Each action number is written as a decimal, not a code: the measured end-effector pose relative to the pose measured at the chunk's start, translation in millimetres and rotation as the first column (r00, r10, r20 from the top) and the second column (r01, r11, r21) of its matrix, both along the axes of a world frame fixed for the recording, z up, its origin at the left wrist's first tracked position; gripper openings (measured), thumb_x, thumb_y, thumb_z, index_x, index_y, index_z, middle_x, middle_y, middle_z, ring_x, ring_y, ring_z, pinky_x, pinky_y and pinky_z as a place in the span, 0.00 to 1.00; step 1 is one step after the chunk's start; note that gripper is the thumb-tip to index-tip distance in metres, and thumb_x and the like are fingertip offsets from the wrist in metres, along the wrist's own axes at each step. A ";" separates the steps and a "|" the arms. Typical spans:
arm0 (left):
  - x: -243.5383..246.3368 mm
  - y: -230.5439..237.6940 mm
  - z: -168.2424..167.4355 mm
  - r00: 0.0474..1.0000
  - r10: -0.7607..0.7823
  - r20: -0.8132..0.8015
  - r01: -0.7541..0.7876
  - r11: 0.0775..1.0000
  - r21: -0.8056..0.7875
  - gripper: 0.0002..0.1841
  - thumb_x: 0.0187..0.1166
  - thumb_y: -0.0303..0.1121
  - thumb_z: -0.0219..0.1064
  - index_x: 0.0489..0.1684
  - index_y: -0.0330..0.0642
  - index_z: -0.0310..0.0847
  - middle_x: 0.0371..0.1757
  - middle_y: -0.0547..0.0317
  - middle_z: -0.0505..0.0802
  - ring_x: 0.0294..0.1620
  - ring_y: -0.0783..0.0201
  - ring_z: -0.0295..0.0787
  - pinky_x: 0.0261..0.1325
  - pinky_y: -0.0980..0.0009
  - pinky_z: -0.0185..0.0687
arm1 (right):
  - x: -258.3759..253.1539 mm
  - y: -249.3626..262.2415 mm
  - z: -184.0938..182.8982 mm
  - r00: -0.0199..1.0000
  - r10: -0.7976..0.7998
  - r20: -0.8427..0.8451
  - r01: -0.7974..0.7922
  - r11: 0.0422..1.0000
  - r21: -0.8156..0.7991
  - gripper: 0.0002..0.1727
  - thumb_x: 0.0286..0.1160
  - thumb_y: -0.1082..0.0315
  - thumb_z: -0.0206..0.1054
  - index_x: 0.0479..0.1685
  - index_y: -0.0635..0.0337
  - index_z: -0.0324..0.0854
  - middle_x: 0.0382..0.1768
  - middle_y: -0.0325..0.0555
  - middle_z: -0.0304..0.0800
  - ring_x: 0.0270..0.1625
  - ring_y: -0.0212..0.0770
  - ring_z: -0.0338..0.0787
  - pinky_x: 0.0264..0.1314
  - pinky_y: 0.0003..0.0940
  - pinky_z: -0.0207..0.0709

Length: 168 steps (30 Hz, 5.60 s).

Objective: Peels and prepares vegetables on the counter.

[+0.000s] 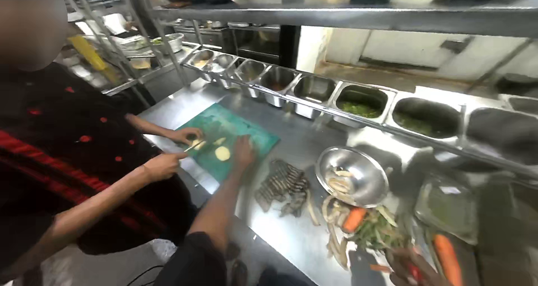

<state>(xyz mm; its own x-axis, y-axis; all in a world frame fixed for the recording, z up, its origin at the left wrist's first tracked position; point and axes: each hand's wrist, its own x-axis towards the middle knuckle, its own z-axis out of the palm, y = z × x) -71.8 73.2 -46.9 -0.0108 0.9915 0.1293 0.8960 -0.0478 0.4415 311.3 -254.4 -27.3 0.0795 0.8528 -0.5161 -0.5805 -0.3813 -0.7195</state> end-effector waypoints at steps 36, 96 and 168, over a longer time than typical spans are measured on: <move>238.7 -208.8 -15.3 0.812 -0.582 -0.038 0.558 0.794 -0.242 0.25 0.81 0.46 0.67 0.74 0.46 0.81 0.73 0.46 0.85 0.72 0.44 0.82 0.71 0.44 0.80 | 18.5 -96.8 -0.3 0.766 -0.459 0.451 0.470 0.878 0.096 0.09 0.86 0.65 0.57 0.46 0.58 0.81 0.20 0.36 0.72 0.13 0.28 0.68 0.12 0.20 0.65; 230.7 -212.2 72.3 -0.180 0.728 0.661 0.630 0.602 -0.491 0.19 0.91 0.49 0.49 0.55 0.45 0.79 0.40 0.51 0.90 0.28 0.61 0.88 0.27 0.69 0.85 | -33.7 18.6 47.6 0.132 0.053 0.990 -0.288 0.958 -0.013 0.28 0.91 0.49 0.45 0.47 0.59 0.87 0.30 0.54 0.90 0.39 0.56 0.93 0.44 0.60 0.83; 253.9 -166.6 88.6 -0.134 0.666 0.734 0.705 0.585 -0.402 0.20 0.87 0.46 0.50 0.57 0.41 0.79 0.39 0.50 0.90 0.27 0.61 0.89 0.25 0.70 0.86 | -4.5 61.9 72.5 0.033 0.010 0.999 -0.340 0.940 0.002 0.27 0.91 0.46 0.43 0.49 0.53 0.85 0.26 0.49 0.87 0.35 0.53 0.92 0.39 0.59 0.82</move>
